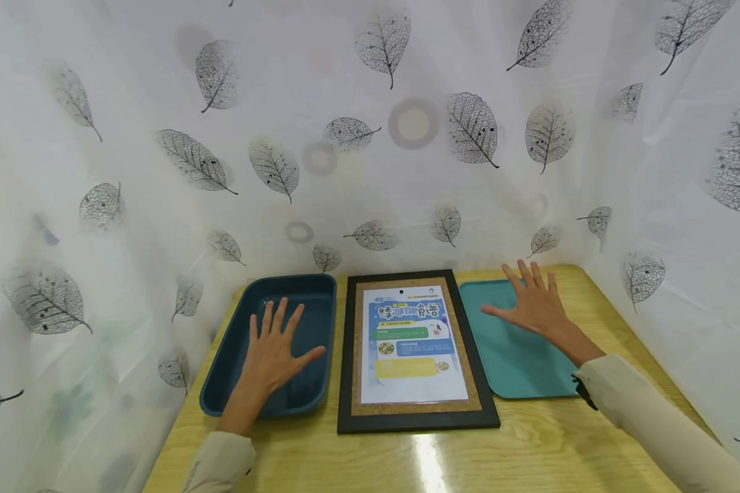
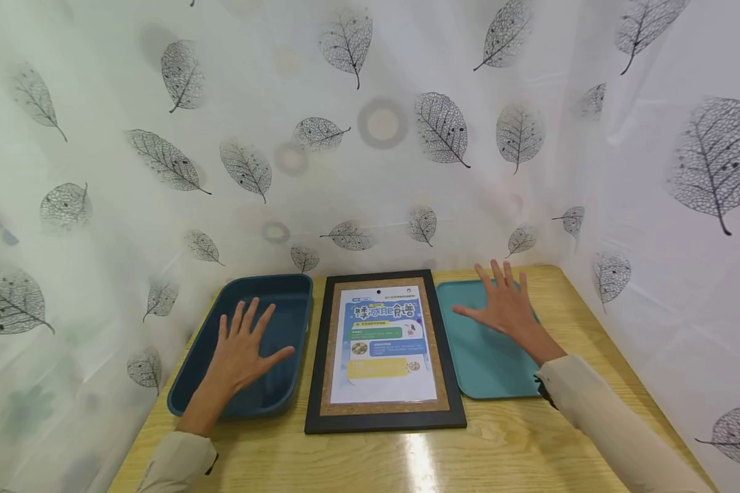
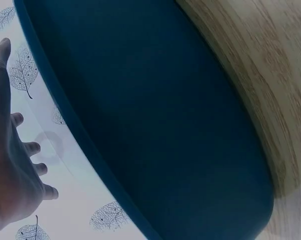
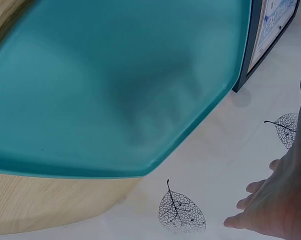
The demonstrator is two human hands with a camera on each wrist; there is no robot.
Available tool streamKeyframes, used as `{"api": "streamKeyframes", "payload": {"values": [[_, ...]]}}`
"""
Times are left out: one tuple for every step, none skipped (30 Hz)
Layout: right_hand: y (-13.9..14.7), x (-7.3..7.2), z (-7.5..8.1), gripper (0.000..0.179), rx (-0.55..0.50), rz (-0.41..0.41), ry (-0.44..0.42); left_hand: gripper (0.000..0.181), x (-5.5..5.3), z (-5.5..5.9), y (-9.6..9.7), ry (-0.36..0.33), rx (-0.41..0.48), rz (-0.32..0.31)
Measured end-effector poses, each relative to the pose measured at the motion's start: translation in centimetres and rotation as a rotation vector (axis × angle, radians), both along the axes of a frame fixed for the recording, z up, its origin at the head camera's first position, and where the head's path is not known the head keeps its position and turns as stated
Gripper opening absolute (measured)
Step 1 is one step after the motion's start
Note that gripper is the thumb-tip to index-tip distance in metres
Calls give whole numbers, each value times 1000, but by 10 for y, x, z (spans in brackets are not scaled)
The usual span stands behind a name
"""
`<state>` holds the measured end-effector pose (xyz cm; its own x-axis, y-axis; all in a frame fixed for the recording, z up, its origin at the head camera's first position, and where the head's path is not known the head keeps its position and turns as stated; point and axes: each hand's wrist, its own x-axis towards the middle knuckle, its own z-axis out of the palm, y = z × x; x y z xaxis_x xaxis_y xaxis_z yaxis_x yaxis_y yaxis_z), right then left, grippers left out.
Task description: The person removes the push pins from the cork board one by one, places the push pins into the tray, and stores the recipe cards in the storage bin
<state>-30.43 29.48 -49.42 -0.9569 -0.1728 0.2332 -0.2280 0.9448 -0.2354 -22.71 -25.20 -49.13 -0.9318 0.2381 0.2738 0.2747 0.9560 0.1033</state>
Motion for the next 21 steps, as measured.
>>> {"api": "streamKeyframes", "payload": {"values": [[-1, 0, 0, 117, 3, 0, 0, 105, 0, 0, 1, -4, -1, 1], [-1, -1, 1, 117, 5, 1, 0, 105, -1, 0, 1, -8, -5, 2], [-2, -1, 1, 117, 7, 2, 1, 105, -1, 0, 2, -9, -4, 1], [-3, -1, 1, 117, 12, 3, 3, 105, -1, 0, 3, -9, -6, 1], [-4, -2, 2, 117, 14, 5, 5, 105, -1, 1, 4, -13, -4, 1], [-5, -2, 2, 117, 18, 7, 7, 105, -2, 1, 5, -15, -3, 0], [-6, -2, 2, 116, 16, 10, 5, 104, -2, 1, 6, -14, -7, 0], [-7, -3, 2, 116, 15, 14, 4, 104, -2, 1, 8, -15, -9, 0], [-8, -3, 2, 116, 15, 16, 4, 104, -2, 1, 9, -15, -9, -1], [-9, -4, 2, 116, 14, 18, 3, 104, -2, 1, 10, -17, -9, -2], [-10, -4, 2, 116, 11, 20, 1, 104, -2, 1, 10, -20, -8, -3], [-11, -5, 1, 116, 13, 21, 0, 104, -2, 1, 11, -17, -9, -5], [-11, -5, 1, 116, 11, 23, -3, 103, -2, 0, 12, -16, -8, -6], [-12, -5, 1, 116, 12, 24, -4, 103, -2, 0, 13, -17, -5, -9], [-13, -6, 1, 117, 15, 25, -7, 103, -3, 0, 14, -17, -6, -11], [-14, -6, 1, 117, 18, 26, -10, 103, -3, 0, 16, -22, -1, -13], [-15, -7, 1, 116, 20, 28, -11, 103, -3, 0, 17, -25, 0, -14], [-15, -7, 1, 116, 25, 30, -10, 103, -4, 0, 19, -28, -1, -15], [-16, -7, 0, 116, 27, 32, -9, 103, -4, 0, 21, -32, -1, -15], [-18, -7, 0, 116, 33, 35, -8, 103, -4, 1, 22, -36, 0, -16], [-19, -8, 0, 115, 35, 38, -8, 103, -4, 1, 24, -38, 0, -16]]}}
